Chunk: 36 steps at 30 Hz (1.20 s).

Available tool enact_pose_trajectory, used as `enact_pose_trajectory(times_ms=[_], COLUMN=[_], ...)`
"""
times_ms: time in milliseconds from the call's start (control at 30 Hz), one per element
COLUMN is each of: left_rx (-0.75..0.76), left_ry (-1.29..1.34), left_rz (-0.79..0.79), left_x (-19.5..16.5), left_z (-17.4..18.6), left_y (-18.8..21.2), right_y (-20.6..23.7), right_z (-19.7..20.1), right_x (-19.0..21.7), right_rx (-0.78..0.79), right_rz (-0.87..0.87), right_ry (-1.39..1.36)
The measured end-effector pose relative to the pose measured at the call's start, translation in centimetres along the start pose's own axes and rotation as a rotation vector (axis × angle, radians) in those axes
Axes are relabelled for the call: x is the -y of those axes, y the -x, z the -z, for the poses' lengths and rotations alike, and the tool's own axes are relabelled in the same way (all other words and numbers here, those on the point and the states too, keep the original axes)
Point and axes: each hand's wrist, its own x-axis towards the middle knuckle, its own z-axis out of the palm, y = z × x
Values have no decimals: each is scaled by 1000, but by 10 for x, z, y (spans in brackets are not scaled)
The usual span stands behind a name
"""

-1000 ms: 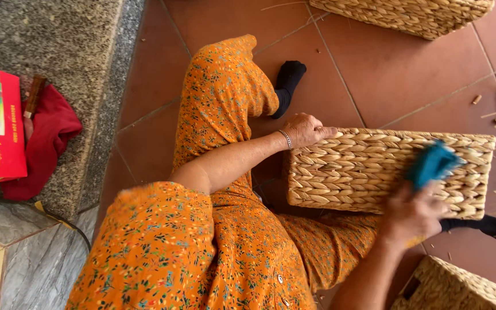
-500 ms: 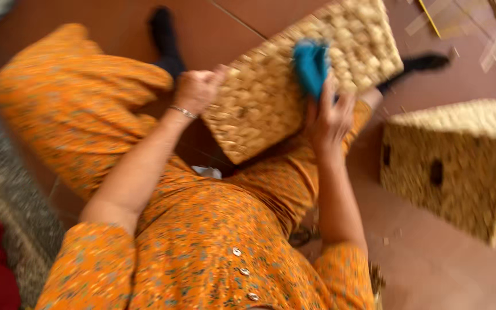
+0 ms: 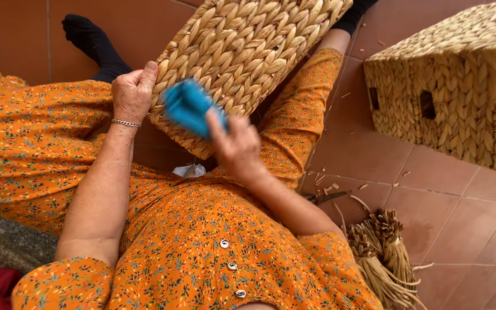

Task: The person sits on the floor and wipes woven water-hyacinth storage baskets one at a time with a blue cloth, turning each basket to clean its sides and inside. They occasionally use scissors to trim loose straw ends from a basket before continuing to wipe it.

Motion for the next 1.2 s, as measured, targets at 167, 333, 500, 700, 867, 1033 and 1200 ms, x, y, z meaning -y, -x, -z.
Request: enact_pose_trajectory(times_ms=[167,333,500,700,867,1033,1200], left_rx=[-14,-15,-7,-39,27,-12,-27], left_ry=[-44,-19,36,122,175,175,32], left_rz=[-16,-29,3,66,133,13,94], left_x=[5,3,0,7,15,11,0], left_z=[-3,-4,-6,-9,-10,-12,-11], left_y=[2,1,1,-6,-9,-10,-10], right_y=[2,-69,-118,-99,-25,-17,-86], right_z=[10,-9,-25,-20,4,3,-10], right_x=[-14,-175,-268,-127,19,-14,-165], right_rx=[-4,-200,-251,-125,202,86,-211], right_rz=[116,-5,-255,-94,174,259,42], right_ry=[-72,385,535,399,-20,-103,391])
